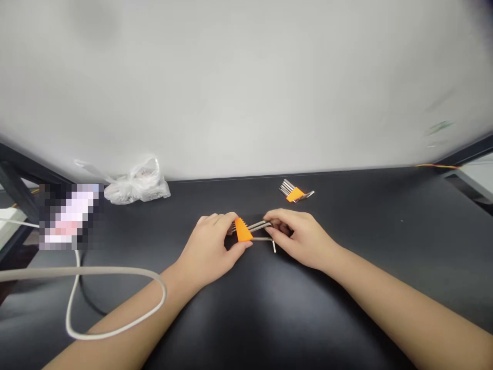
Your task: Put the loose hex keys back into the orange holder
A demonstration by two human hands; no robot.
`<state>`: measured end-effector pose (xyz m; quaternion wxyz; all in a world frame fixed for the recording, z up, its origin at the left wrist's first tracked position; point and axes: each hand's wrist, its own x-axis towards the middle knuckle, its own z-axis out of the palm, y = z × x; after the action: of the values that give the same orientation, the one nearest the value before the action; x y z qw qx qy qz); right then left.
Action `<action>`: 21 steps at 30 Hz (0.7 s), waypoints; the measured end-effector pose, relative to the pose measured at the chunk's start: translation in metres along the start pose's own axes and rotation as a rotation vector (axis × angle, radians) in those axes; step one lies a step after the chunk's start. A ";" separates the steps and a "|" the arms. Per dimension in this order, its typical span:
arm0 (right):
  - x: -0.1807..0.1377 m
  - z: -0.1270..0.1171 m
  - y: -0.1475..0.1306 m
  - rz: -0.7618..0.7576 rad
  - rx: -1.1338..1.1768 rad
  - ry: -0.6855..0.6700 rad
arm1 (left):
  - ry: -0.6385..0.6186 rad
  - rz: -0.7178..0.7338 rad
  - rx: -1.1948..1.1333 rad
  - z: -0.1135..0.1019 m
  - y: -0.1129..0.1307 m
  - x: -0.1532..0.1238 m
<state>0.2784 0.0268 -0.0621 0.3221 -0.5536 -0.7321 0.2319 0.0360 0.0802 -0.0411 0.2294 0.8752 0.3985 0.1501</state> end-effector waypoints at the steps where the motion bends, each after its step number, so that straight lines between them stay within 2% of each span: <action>1: 0.000 0.000 0.001 0.013 0.032 -0.015 | -0.003 -0.002 0.000 0.000 0.000 0.000; 4: -0.001 -0.003 0.003 0.034 0.062 -0.041 | -0.011 -0.012 0.014 -0.002 -0.001 0.001; 8: -0.002 -0.013 0.007 0.059 -0.015 -0.031 | 0.017 -0.069 0.030 -0.005 -0.005 0.002; 14: -0.003 -0.025 0.003 0.081 -0.177 -0.192 | 0.052 -0.099 0.008 -0.007 -0.008 0.003; 18: -0.005 -0.020 -0.010 0.015 -0.270 -0.254 | 0.050 -0.063 0.017 -0.007 -0.007 0.003; 21: -0.006 -0.012 -0.017 -0.027 -0.334 -0.229 | 0.059 -0.040 0.017 -0.005 -0.008 0.002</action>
<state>0.2770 0.0158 -0.0438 0.1436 -0.5596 -0.7996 0.1642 0.0298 0.0878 -0.0404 0.2132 0.8642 0.4236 0.1680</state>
